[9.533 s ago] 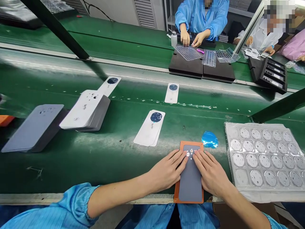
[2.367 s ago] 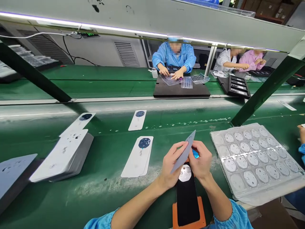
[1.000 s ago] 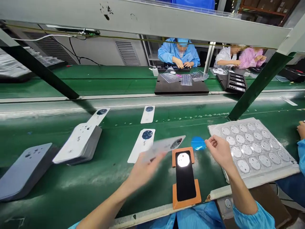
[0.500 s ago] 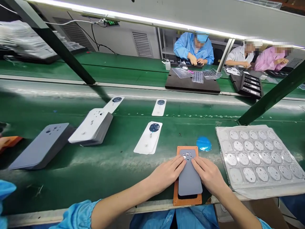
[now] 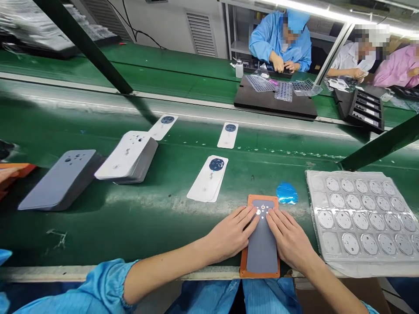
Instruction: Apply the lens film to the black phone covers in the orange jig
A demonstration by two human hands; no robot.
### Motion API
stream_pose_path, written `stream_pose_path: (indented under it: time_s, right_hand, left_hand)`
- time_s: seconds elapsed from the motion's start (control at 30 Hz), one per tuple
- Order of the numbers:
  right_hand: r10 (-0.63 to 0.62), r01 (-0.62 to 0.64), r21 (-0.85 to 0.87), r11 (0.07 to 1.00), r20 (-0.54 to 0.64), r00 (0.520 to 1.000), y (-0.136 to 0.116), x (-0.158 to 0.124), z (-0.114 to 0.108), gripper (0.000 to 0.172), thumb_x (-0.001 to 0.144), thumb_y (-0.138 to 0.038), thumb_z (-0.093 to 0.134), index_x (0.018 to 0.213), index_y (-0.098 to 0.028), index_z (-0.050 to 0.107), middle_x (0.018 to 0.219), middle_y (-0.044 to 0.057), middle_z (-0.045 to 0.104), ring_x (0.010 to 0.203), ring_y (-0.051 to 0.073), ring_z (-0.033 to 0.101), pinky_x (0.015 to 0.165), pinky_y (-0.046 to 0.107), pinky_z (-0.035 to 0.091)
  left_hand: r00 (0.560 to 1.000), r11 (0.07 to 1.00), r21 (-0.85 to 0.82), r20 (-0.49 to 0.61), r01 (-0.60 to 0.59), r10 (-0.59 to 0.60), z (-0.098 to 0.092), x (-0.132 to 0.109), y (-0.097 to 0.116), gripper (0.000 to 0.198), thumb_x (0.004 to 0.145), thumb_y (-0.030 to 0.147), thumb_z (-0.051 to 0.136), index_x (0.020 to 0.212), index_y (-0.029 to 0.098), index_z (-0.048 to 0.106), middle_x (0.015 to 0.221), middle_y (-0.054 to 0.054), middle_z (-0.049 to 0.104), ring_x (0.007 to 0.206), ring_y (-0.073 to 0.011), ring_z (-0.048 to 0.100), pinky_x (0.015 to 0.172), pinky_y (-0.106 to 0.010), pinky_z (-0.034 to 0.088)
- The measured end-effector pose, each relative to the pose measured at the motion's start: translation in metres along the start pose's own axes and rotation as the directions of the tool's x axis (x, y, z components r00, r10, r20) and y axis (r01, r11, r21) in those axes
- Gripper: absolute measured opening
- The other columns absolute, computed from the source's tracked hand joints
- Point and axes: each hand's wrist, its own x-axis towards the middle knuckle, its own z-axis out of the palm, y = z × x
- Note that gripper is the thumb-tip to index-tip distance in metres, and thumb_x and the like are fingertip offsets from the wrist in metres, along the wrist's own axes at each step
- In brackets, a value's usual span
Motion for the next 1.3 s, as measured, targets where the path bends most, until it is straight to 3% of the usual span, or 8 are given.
stream_pose_path:
  time_s: [0.33, 0.6, 0.7, 0.8, 0.97, 1.03, 1.17, 1.3]
  right_hand:
    - [-0.006, 0.003, 0.045, 0.999, 0.07, 0.998, -0.005, -0.005, -0.008, 0.058, 0.083, -0.01, 0.044, 0.139, -0.002, 0.05, 0.142, 0.021, 0.054, 0.136, 0.033, 0.046, 0.113, 0.049, 0.042]
    - [-0.014, 0.021, 0.134, 0.991, -0.052, 0.999, 0.003, -0.003, -0.004, 0.049, 0.086, -0.005, 0.041, 0.131, -0.01, 0.06, 0.133, 0.014, 0.063, 0.125, 0.027, 0.058, 0.105, 0.045, 0.051]
    - [0.067, 0.008, 0.281, 0.96, -0.257, 0.964, 0.007, -0.008, -0.007, 0.046, 0.092, -0.004, 0.04, 0.126, -0.022, 0.066, 0.124, 0.008, 0.07, 0.118, 0.022, 0.064, 0.097, 0.039, 0.056]
    - [0.279, -0.049, 0.563, 0.825, -0.33, 0.902, 0.009, -0.015, -0.015, 0.039, 0.096, -0.015, 0.048, 0.128, -0.027, 0.065, 0.124, 0.009, 0.069, 0.115, 0.024, 0.067, 0.092, 0.039, 0.059]
    - [0.407, -0.011, 0.792, 0.61, -0.301, 0.863, 0.014, -0.031, -0.023, 0.031, 0.098, -0.034, 0.049, 0.123, -0.033, 0.068, 0.119, 0.01, 0.072, 0.111, 0.029, 0.069, 0.089, 0.046, 0.06]
    - [0.39, 0.008, 0.778, 0.628, -0.323, 0.862, 0.018, -0.037, -0.022, 0.034, 0.1, -0.039, 0.043, 0.123, -0.034, 0.067, 0.114, 0.009, 0.074, 0.108, 0.029, 0.07, 0.087, 0.046, 0.061]
    - [0.252, -0.044, 0.557, 0.829, -0.302, 0.919, 0.021, -0.046, -0.015, 0.034, 0.096, -0.042, 0.047, 0.125, -0.037, 0.065, 0.11, 0.008, 0.074, 0.106, 0.029, 0.07, 0.084, 0.046, 0.062]
    - [0.205, -0.06, 0.464, 0.884, -0.269, 0.941, 0.018, -0.049, -0.009, 0.031, 0.087, -0.04, 0.063, 0.117, -0.043, 0.069, 0.11, 0.006, 0.073, 0.109, 0.032, 0.068, 0.085, 0.048, 0.062]
  left_hand:
    - [0.999, 0.999, 0.026, 0.003, -0.036, 0.035, 0.002, 0.0, 0.004, 0.041, 0.089, 0.015, 0.051, 0.129, 0.004, 0.052, 0.136, -0.026, 0.056, 0.13, -0.0341, 0.051, 0.112, -0.048, 0.038]
    - [0.998, 0.955, -0.298, 0.059, -0.016, 0.035, -0.016, 0.003, -0.017, 0.055, 0.088, 0.027, 0.066, 0.138, 0.016, 0.049, 0.143, -0.019, 0.053, 0.135, -0.0329, 0.045, 0.112, -0.05, 0.039]
    - [0.994, 0.846, -0.53, -0.039, 0.065, -0.1, -0.022, 0.009, -0.026, 0.064, 0.087, 0.026, 0.068, 0.146, 0.022, 0.041, 0.149, -0.015, 0.048, 0.14, -0.0279, 0.043, 0.112, -0.046, 0.041]
    - [0.945, 0.7, -0.708, -0.158, 0.094, -0.287, -0.026, 0.022, -0.026, 0.04, 0.09, 0.025, 0.064, 0.13, 0.022, 0.058, 0.132, -0.011, 0.064, 0.122, -0.0234, 0.061, 0.103, -0.041, 0.05]
    - [0.909, 0.694, -0.705, -0.374, -0.148, -0.186, -0.032, 0.04, -0.016, 0.019, 0.095, 0.02, 0.052, 0.097, 0.019, 0.071, 0.098, -0.009, 0.075, 0.1, -0.0203, 0.07, 0.092, -0.035, 0.056]
    - [0.897, 0.723, -0.654, -0.428, -0.223, -0.11, -0.037, 0.044, -0.013, 0.019, 0.095, 0.021, 0.052, 0.097, 0.019, 0.071, 0.097, -0.01, 0.076, 0.099, -0.0213, 0.071, 0.093, -0.036, 0.057]
    - [0.873, 0.739, -0.594, -0.488, -0.319, -0.016, -0.047, 0.049, -0.01, 0.019, 0.096, 0.023, 0.054, 0.098, 0.018, 0.071, 0.099, -0.013, 0.075, 0.101, -0.0231, 0.071, 0.094, -0.037, 0.056]
    - [0.867, 0.687, -0.649, -0.495, -0.327, -0.055, -0.055, 0.049, -0.011, 0.016, 0.095, 0.026, 0.057, 0.094, 0.02, 0.072, 0.099, -0.012, 0.075, 0.101, -0.0237, 0.071, 0.095, -0.038, 0.056]
